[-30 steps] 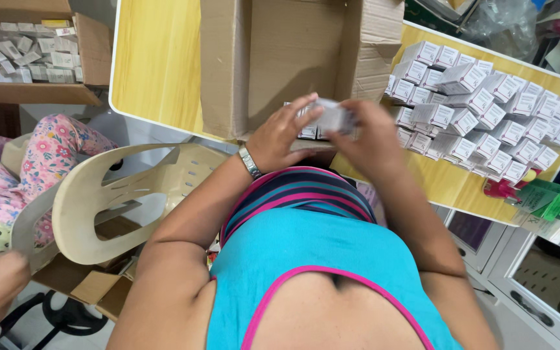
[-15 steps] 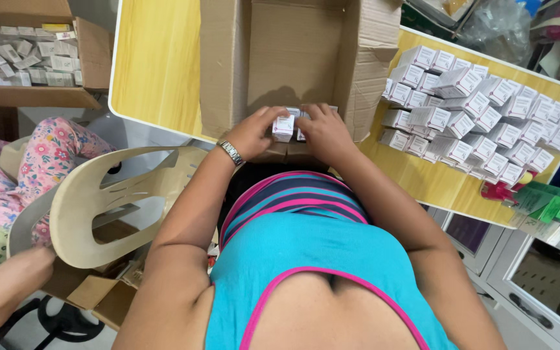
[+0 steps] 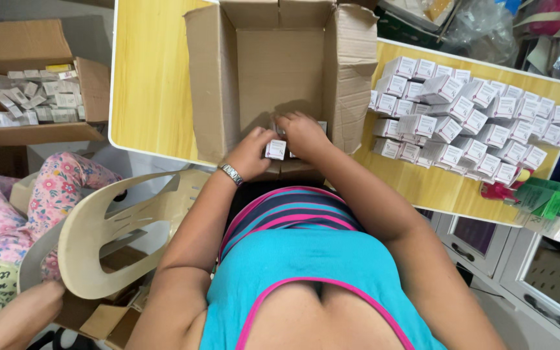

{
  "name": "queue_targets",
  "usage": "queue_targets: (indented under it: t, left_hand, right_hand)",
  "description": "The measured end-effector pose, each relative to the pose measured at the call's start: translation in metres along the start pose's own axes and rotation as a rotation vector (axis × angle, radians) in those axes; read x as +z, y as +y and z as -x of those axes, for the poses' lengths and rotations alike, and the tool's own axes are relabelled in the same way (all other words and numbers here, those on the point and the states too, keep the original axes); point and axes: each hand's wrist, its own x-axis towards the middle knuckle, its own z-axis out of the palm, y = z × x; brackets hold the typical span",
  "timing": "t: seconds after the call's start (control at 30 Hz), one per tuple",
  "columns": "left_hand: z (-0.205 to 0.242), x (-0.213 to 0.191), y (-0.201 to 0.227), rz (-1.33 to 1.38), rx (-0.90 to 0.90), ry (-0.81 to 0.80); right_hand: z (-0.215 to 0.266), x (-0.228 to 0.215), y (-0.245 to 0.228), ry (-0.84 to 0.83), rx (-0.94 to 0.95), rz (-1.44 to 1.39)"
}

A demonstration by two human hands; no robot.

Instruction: The person places small white boxes one by one into a larger cardboard box, arranging them in neat rows. The hands pick up boxes from a pile on the table and transfer them into the shipping box, continuing until the box is nearly full.

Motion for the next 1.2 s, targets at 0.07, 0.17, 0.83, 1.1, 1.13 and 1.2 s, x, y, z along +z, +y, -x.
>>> queue_targets:
  t: [0.07, 0.17, 0.83, 1.1, 1.13, 1.2]
  left_hand:
    - [-0.004, 0.006, -0.002, 0.019, -0.042, -0.040]
    - [-0.011, 0.015, -0.011, -0.077, -0.143, -0.226]
    - [-0.030, 0.040, -0.040, -0.001, -0.172, -0.083]
    - [-0.041, 0.045, -0.058, 0.059, -0.226, -0.237]
    - [-0.042, 0.041, -0.059, 0.065, -0.241, -0.248]
    - [-0.039, 0.033, -0.056, 0.048, -0.252, -0.216]
  right_hand:
    - [0.000, 0.000, 0.003, -0.051, -0.008, -0.030]
    - [0.002, -0.007, 0.004, -0.069, -0.061, -0.118]
    - [0.149, -0.178, 0.150, 0.593, 0.393, 0.428]
    - [0.131, -0.192, 0.194, 0.339, 0.430, 0.441]
    - [0.129, -0.193, 0.192, 0.335, 0.397, 0.440]
    - [0.127, -0.194, 0.181, 0.273, 0.473, 0.466]
